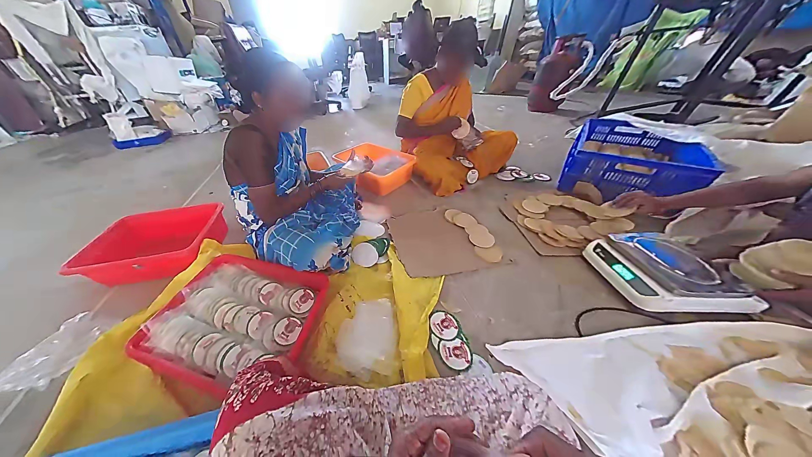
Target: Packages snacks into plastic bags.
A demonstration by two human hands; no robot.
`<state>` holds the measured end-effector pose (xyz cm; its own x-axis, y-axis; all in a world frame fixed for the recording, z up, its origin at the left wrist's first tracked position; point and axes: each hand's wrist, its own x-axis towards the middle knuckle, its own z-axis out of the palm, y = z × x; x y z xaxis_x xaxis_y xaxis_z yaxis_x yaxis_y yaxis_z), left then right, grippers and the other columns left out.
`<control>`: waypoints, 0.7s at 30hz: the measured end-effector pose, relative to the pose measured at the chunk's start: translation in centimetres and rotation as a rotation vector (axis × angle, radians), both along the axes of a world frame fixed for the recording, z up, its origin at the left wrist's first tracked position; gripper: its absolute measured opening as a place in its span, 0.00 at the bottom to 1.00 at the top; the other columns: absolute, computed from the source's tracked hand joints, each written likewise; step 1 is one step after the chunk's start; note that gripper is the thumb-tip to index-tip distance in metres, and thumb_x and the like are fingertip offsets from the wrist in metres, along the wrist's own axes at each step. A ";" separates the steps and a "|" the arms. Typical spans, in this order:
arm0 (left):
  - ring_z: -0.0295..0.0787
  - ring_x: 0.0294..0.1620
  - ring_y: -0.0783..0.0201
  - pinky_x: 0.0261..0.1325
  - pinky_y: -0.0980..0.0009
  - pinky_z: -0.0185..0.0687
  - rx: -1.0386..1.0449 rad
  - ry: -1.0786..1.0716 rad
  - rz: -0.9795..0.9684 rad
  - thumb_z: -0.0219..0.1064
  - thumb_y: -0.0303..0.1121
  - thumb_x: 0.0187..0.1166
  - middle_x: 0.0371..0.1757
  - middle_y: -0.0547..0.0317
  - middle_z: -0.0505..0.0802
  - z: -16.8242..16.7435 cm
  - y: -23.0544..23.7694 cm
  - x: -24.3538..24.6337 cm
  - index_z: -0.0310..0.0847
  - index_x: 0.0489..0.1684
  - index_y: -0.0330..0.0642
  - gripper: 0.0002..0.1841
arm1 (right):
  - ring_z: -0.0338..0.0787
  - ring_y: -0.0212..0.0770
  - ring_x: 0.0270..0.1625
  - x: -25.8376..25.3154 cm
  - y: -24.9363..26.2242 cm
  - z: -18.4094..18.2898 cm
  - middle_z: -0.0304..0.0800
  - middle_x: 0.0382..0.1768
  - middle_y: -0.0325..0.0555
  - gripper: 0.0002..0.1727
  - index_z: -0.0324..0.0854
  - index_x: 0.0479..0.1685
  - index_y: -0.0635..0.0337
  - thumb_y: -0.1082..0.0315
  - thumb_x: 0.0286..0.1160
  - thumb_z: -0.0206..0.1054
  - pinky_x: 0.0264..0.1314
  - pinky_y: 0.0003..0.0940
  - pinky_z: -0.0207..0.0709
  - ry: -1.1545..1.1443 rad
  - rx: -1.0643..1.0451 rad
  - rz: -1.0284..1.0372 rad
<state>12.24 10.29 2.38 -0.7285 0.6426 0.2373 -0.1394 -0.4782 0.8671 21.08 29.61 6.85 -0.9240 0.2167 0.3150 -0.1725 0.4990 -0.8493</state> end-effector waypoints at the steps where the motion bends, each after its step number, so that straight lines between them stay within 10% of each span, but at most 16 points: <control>1: 0.93 0.62 0.62 0.72 0.60 0.85 0.000 0.005 0.005 0.49 0.34 0.94 0.59 0.53 0.95 -0.2 0.1 -0.1 0.84 0.66 0.32 0.20 | 0.88 0.30 0.27 -0.1 0.0 0.0 0.92 0.25 0.49 0.13 0.87 0.33 0.73 0.69 0.77 0.69 0.35 0.28 0.83 -0.022 0.007 -0.005; 10: 0.96 0.50 0.67 0.62 0.64 0.90 -0.036 0.056 0.118 0.50 0.34 0.93 0.46 0.59 0.98 -0.4 0.6 -0.4 0.89 0.51 0.36 0.18 | 0.92 0.31 0.44 -0.9 -0.5 -0.2 0.94 0.41 0.50 0.21 0.85 0.47 0.74 0.58 0.74 0.75 0.54 0.32 0.86 -0.035 -0.075 0.087; 17: 0.91 0.62 0.67 0.71 0.64 0.84 0.071 0.039 0.061 0.63 0.38 0.86 0.60 0.59 0.95 -0.9 0.2 0.2 0.85 0.66 0.40 0.17 | 0.91 0.18 0.40 -1.6 -1.8 -1.1 0.95 0.34 0.33 0.04 0.88 0.34 0.65 0.74 0.73 0.73 0.52 0.22 0.86 0.128 -0.181 0.029; 21: 0.92 0.52 0.78 0.60 0.73 0.89 -0.001 0.075 0.152 0.62 0.29 0.86 0.52 0.69 0.97 -0.8 -1.1 0.6 0.92 0.55 0.43 0.12 | 0.90 0.16 0.42 -2.0 -2.7 -1.5 0.95 0.37 0.25 0.04 0.89 0.39 0.56 0.68 0.79 0.70 0.52 0.21 0.85 0.142 -0.287 0.120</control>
